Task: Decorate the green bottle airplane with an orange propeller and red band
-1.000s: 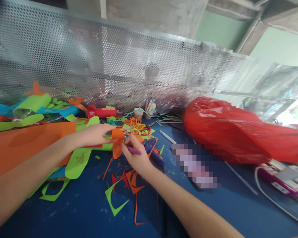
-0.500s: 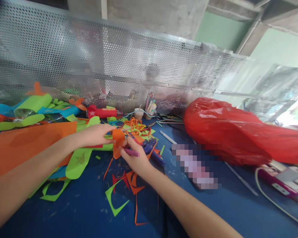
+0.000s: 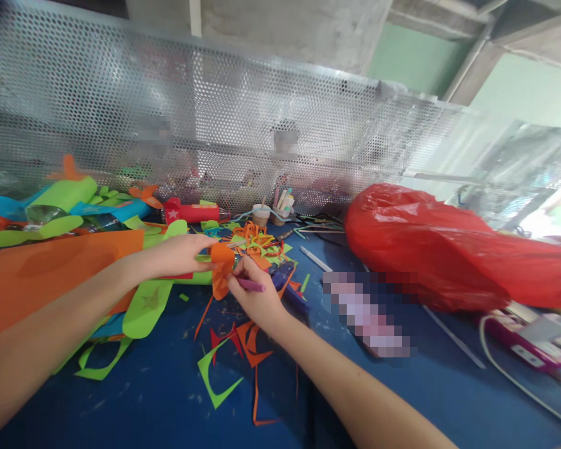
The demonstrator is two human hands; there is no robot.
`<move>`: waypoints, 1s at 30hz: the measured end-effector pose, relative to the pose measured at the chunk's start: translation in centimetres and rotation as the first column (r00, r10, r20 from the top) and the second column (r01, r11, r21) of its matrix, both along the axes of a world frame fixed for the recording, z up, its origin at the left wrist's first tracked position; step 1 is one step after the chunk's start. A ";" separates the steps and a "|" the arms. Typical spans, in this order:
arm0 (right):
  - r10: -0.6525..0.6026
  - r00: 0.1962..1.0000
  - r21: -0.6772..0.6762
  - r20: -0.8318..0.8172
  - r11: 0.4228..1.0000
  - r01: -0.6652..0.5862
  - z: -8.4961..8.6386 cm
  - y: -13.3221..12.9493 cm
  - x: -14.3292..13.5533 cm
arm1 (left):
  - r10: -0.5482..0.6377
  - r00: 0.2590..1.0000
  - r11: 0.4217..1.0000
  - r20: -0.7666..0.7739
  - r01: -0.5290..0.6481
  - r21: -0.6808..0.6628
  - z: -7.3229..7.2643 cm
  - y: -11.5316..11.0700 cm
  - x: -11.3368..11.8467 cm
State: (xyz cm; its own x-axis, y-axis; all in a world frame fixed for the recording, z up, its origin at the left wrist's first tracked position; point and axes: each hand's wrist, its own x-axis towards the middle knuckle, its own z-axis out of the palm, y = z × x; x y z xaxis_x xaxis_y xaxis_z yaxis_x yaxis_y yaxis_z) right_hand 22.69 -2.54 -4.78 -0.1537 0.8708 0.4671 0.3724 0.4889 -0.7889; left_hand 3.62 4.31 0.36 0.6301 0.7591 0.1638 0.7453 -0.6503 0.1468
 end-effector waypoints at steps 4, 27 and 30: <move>-0.006 1.000 0.004 0.011 1.000 0.006 0.1 -0.1 0.0 | 0.012 1.000 1.000 -0.002 -0.012 0.000 0.0 0.0 0.0; -0.176 0.822 -0.024 -0.541 0.981 0.194 1.0 0.3 1.1 | -0.071 0.997 0.997 0.042 0.072 -0.030 1.0 0.3 -0.8; -0.158 0.824 -0.027 -0.544 0.985 0.171 1.0 0.2 1.1 | -0.062 0.997 0.997 0.037 0.064 -0.039 1.1 0.3 -0.9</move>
State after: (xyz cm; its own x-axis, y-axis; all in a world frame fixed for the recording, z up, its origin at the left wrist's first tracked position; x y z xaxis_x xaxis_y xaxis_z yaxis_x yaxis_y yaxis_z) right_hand 23.76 -2.34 -3.78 0.2750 0.8484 0.4522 -0.0354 0.4790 -0.8771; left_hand 2.68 4.57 1.45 0.6713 0.7243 0.1573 0.6967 -0.6891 0.1994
